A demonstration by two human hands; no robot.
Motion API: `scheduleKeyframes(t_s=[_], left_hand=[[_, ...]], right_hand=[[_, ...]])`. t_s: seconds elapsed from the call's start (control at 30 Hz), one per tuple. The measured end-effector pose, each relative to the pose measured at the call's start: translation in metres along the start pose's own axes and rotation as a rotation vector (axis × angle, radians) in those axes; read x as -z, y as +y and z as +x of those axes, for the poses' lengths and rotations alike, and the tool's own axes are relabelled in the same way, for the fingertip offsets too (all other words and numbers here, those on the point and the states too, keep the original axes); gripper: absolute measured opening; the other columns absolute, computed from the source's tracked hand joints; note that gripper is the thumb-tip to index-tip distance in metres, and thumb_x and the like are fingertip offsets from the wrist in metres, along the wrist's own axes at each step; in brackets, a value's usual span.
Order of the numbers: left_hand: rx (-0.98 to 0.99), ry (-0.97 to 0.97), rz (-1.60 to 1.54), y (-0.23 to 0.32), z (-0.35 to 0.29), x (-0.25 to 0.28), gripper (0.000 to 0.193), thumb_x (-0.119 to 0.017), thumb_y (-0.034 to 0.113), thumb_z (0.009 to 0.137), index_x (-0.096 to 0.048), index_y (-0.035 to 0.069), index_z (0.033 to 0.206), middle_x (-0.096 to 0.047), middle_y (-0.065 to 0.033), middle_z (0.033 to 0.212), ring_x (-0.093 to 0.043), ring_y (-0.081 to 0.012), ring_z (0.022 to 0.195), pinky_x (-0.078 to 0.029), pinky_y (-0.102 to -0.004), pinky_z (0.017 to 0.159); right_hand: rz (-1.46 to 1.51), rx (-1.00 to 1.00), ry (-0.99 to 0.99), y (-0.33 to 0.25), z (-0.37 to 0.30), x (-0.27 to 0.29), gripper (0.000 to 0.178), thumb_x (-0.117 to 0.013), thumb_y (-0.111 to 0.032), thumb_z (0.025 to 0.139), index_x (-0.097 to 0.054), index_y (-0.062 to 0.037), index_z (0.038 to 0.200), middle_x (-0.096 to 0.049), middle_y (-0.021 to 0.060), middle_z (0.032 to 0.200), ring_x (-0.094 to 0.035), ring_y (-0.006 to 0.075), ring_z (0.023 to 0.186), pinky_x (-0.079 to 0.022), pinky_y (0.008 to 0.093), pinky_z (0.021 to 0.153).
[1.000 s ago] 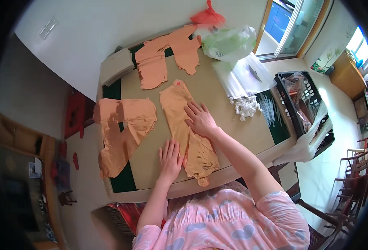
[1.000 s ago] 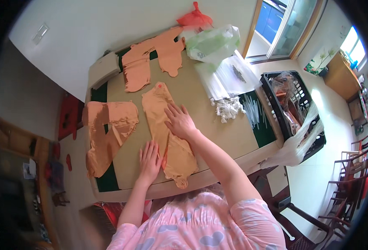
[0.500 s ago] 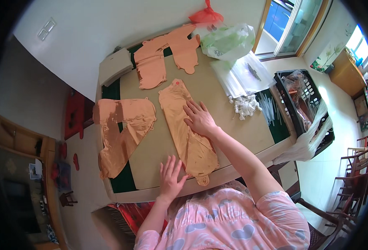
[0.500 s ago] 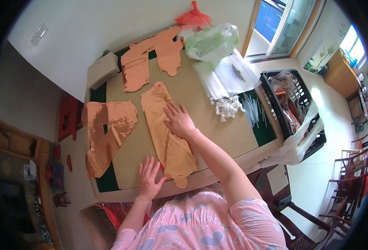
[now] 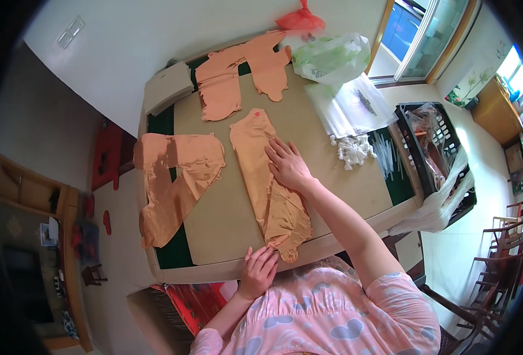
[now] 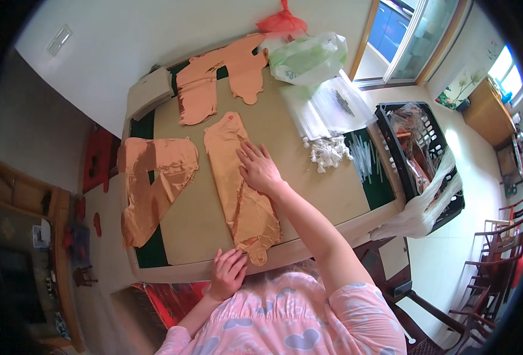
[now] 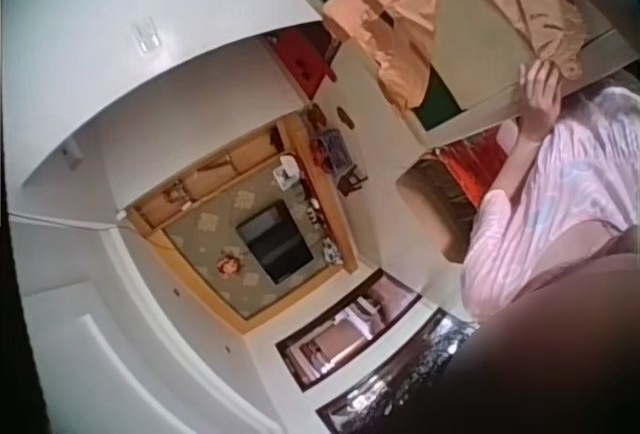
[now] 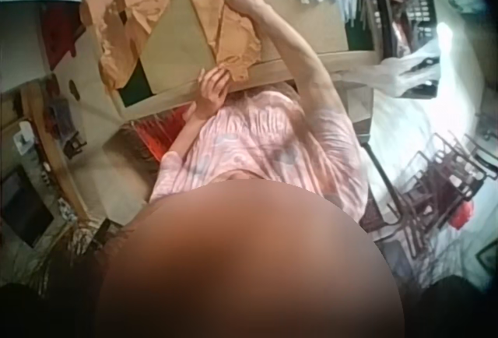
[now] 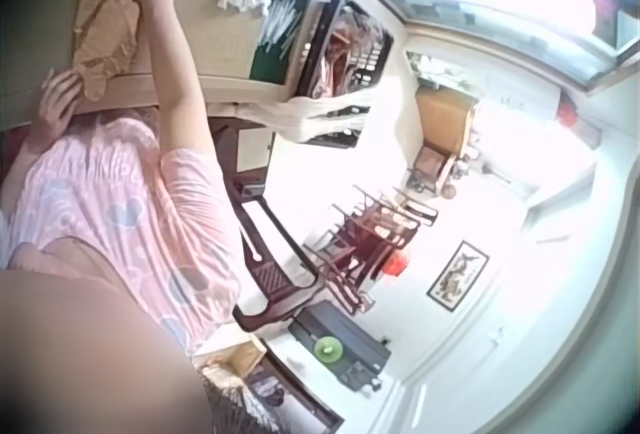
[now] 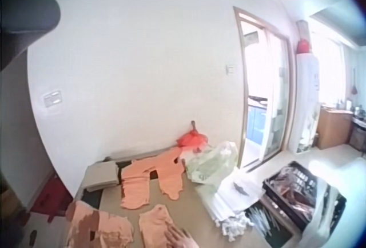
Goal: Folding a flat metallic balloon and placing it into a plastic packaging sleeve with a cardboard backing.
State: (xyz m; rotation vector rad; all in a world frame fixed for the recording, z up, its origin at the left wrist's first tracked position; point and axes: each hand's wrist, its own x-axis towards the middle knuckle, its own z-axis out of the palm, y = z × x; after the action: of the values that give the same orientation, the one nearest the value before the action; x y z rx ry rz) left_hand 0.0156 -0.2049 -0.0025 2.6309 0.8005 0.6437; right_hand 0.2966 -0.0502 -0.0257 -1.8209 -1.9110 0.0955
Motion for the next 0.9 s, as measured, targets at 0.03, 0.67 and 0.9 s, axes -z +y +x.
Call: scheduleKeyframes(t_s=[0.03,0.67,0.9], left_hand=[[0.012,0.018,-0.006,0.001,-0.001,0.001,0.032,-0.069,0.013,0.081,-0.065,0.01,0.113,-0.059,-0.0072,0.122,-0.052,-0.0242,0.118,-0.035,-0.0487,0.106],[-0.138,0.014,0.026,-0.012,0.046,0.002,0.018,-0.065,0.009,0.078,-0.066,0.006,0.095,-0.062,-0.0043,0.101,-0.057,-0.0209,0.102,-0.042,-0.038,0.091],[-0.125,0.08,0.014,-0.012,0.04,-0.001,0.019,-0.07,0.01,0.076,-0.066,0.006,0.093,-0.063,-0.0036,0.098,-0.058,-0.0197,0.098,-0.042,-0.0378,0.088]], right_hand=[[0.0,-0.001,-0.001,0.0,-0.001,-0.001,0.048,-0.047,-0.026,0.093,-0.047,-0.0057,0.136,-0.037,0.0136,0.148,-0.028,0.0278,0.141,-0.021,0.0496,0.115],[0.017,0.011,0.023,-0.001,0.0,0.001,0.049,-0.049,-0.027,0.093,-0.047,-0.0043,0.136,-0.038,0.0147,0.148,-0.028,0.0286,0.141,-0.021,0.0503,0.115],[0.004,0.004,0.006,0.0,-0.001,0.0,0.049,-0.048,-0.027,0.093,-0.046,-0.0042,0.136,-0.037,0.0145,0.148,-0.027,0.0283,0.141,-0.021,0.0496,0.115]])
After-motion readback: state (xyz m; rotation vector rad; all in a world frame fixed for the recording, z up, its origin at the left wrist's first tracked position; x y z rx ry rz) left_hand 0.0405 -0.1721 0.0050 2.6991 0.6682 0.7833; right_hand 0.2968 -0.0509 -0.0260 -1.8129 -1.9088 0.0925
